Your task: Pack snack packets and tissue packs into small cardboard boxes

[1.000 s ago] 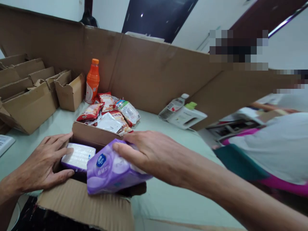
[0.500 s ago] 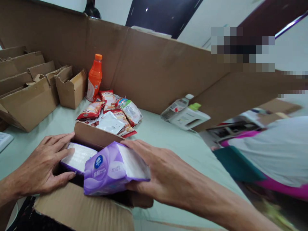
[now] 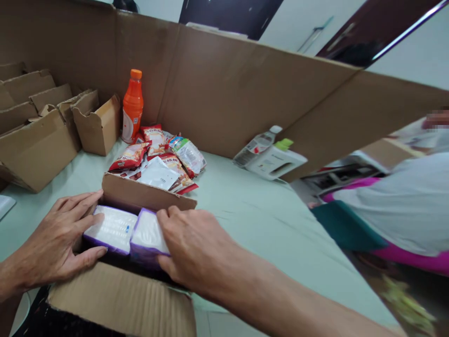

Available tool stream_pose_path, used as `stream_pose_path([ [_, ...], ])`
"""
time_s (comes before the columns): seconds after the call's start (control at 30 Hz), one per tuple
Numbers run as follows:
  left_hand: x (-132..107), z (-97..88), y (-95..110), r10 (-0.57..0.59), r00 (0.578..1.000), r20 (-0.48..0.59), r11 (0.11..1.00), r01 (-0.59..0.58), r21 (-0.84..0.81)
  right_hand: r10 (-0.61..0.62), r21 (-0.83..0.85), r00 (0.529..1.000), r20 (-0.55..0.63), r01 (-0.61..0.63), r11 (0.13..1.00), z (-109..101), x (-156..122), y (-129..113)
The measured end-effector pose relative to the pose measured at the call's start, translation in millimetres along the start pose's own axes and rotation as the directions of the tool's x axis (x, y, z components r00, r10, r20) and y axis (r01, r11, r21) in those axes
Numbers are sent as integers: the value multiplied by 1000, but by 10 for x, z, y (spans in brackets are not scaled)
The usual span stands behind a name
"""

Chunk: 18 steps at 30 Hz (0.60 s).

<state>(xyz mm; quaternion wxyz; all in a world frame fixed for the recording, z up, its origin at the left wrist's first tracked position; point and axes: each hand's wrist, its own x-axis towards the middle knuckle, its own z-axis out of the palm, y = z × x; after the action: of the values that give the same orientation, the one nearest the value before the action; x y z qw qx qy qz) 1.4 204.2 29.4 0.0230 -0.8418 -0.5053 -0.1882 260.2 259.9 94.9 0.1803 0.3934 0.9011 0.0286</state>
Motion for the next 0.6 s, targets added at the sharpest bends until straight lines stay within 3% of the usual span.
stream_pose_path([
  [0.07, 3, 9, 14, -5, 1000, -1, 1000, 5, -8, 39, 53, 989, 142, -46, 998, 87, 132, -93],
  [0.13, 8, 18, 18, -8, 1000, 0, 1000, 8, -18, 27, 119, 986, 167, -47, 992, 183, 158, -101],
  [0.2, 0, 14, 1, -5, 1000, 1, 1000, 6, -27, 5, 187, 998, 69, -18, 982, 244, 70, -15],
  [0.27, -34, -12, -47, 7, 1000, -11, 999, -7, -44, -12, 262, 989, -144, 50, 964, 258, -109, 134],
  [0.33, -102, -57, -119, 5, 998, -68, 998, -9, -70, 35, 334, 917, -397, 109, 936, 252, -336, 294],
  [0.4, -196, -103, -192, -32, 987, -155, 992, 13, -122, 176, 409, 806, -566, 89, 908, 267, -553, 420],
  [0.47, -302, -119, -233, -121, 963, -242, 978, 73, -196, 323, 489, 720, -614, 26, 872, 332, -708, 497],
  [0.5, -356, -108, -235, -181, 945, -271, 963, 114, -244, 372, 526, 700, -609, 6, 850, 382, -754, 516],
  [0.6, -501, -7, -162, -382, 881, -280, 877, 249, -411, 383, 591, 723, -575, 44, 805, 566, -765, 504],
])
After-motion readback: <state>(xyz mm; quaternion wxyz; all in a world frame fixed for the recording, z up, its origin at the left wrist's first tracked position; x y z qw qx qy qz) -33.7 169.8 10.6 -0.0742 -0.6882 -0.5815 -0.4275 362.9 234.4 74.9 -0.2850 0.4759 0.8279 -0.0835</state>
